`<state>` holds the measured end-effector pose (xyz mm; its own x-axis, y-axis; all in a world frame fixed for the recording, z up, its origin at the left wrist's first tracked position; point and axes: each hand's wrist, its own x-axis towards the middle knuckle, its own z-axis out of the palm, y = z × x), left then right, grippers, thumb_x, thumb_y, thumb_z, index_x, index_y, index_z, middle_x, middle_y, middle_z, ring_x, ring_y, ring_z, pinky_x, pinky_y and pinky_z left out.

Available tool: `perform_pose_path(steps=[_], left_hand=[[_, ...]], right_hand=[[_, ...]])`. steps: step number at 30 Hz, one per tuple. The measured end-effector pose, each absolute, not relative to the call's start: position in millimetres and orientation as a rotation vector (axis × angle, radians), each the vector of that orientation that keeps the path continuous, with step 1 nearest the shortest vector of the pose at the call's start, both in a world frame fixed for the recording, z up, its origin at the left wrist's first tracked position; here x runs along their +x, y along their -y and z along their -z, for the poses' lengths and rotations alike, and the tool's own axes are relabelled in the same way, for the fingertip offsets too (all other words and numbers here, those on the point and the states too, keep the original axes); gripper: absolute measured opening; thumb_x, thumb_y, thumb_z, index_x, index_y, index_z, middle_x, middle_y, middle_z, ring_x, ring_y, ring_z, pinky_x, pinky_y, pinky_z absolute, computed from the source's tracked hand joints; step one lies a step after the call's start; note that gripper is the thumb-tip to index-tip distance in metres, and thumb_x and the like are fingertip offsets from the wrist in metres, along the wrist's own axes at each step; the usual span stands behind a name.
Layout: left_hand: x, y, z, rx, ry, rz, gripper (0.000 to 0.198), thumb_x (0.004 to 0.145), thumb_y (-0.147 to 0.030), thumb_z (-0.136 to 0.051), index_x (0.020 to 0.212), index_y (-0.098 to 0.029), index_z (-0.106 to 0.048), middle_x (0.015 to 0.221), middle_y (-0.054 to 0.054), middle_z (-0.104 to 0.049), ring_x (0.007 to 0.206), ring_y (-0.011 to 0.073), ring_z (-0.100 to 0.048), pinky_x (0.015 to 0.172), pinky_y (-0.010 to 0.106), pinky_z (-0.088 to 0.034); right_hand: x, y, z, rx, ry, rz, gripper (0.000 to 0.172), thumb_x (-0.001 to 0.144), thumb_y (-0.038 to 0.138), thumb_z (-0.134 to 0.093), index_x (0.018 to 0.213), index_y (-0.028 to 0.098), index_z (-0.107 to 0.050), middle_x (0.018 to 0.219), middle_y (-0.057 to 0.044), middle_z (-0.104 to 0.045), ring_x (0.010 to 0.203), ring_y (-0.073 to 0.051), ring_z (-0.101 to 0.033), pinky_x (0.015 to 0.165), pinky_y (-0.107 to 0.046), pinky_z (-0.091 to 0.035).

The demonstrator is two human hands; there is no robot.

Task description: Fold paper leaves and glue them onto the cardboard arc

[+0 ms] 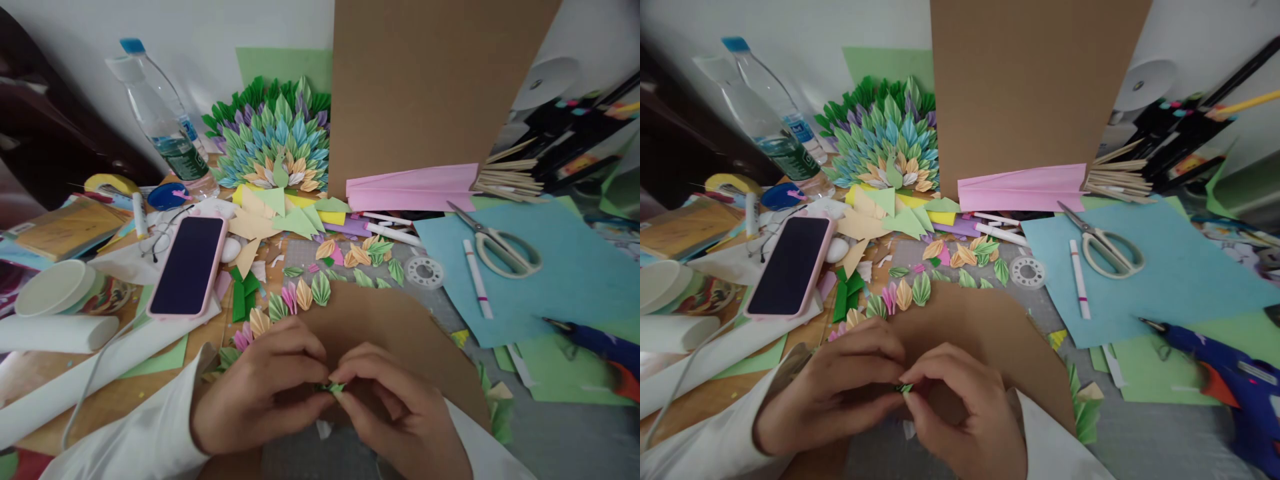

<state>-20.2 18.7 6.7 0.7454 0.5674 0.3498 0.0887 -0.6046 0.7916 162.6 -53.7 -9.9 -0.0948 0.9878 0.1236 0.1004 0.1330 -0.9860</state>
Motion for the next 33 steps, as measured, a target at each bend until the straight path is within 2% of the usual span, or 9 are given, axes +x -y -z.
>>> perform_pose_path(steps=[3, 11, 16, 21, 23, 28, 33], left_hand=[[-20, -20, -6, 2.120, -0.496, -0.766, 0.003, 0.085, -0.015, -0.066, 0.087, -0.013, -0.067, 0.084, 0.007, -0.064, 0.077, 0.0154, -0.057, 0.072, 0.028, -0.046], [-20, -22, -10, 2.077, -0.542, -0.748, 0.016, 0.086, -0.028, -0.067, 0.089, -0.012, -0.071, 0.083, 0.009, -0.065, 0.077, 0.0159, -0.061, 0.070, 0.027, -0.049], [-20, -21, -8, 2.063, -0.581, -0.732, 0.008, 0.087, -0.019, -0.065, 0.088, -0.014, -0.071, 0.083, 0.008, -0.066, 0.078, 0.0161, -0.061, 0.070, 0.027, -0.050], [-19, -21, -10, 2.017, -0.633, -0.802, 0.009, 0.087, -0.020, -0.065, 0.086, -0.013, -0.070, 0.081, 0.007, -0.065, 0.074, 0.0144, -0.062, 0.067, 0.025, -0.050], [-19, -22, -10, 1.990, -0.667, -0.828, 0.008, 0.087, -0.020, -0.065, 0.084, -0.013, -0.071, 0.079, 0.006, -0.065, 0.072, 0.0133, -0.062, 0.065, 0.023, -0.050], [-17, -21, -10, 1.950, -0.669, -0.848, 0.010, 0.085, -0.021, -0.068, 0.081, -0.012, -0.071, 0.076, 0.006, -0.065, 0.069, 0.0127, -0.063, 0.063, 0.022, -0.050], [-17, -21, -7, 1.939, -0.664, -0.852, 0.012, 0.085, -0.022, -0.068, 0.079, -0.012, -0.070, 0.074, 0.006, -0.064, 0.068, 0.0129, -0.062, 0.062, 0.022, -0.049]], right_hand=[[162, 54, 10, -1.134, 1.405, -1.123, 0.023, 0.081, 0.005, -0.061, 0.092, 0.025, -0.067, 0.084, 0.000, -0.066, 0.074, -0.012, -0.064, 0.066, -0.020, -0.051], [168, 51, 12, -1.098, 1.322, -1.107, 0.022, 0.083, 0.006, -0.061, 0.094, 0.024, -0.068, 0.083, -0.002, -0.065, 0.075, -0.014, -0.063, 0.064, -0.021, -0.052], [170, 51, 14, -1.061, 1.277, -1.097, 0.021, 0.085, 0.007, -0.061, 0.096, 0.024, -0.069, 0.083, -0.004, -0.063, 0.074, -0.014, -0.062, 0.063, -0.021, -0.055], [163, 53, 13, -1.078, 1.141, -1.177, 0.035, 0.084, 0.008, -0.061, 0.111, 0.030, -0.064, 0.090, -0.001, -0.062, 0.081, -0.013, -0.063, 0.074, -0.020, -0.055], [160, 54, 14, -1.096, 1.110, -1.233, 0.031, 0.082, 0.008, -0.063, 0.105, 0.029, -0.064, 0.088, 0.000, -0.062, 0.078, -0.012, -0.062, 0.072, -0.018, -0.053], [159, 56, 17, -1.211, 1.144, -1.291, 0.006, 0.087, 0.017, -0.062, 0.088, 0.022, -0.064, 0.080, -0.001, -0.062, 0.072, -0.013, -0.060, 0.066, -0.021, -0.050], [164, 55, 16, -1.247, 1.191, -1.266, 0.005, 0.087, 0.019, -0.061, 0.082, 0.020, -0.063, 0.073, -0.001, -0.061, 0.065, -0.013, -0.057, 0.059, -0.022, -0.047]])
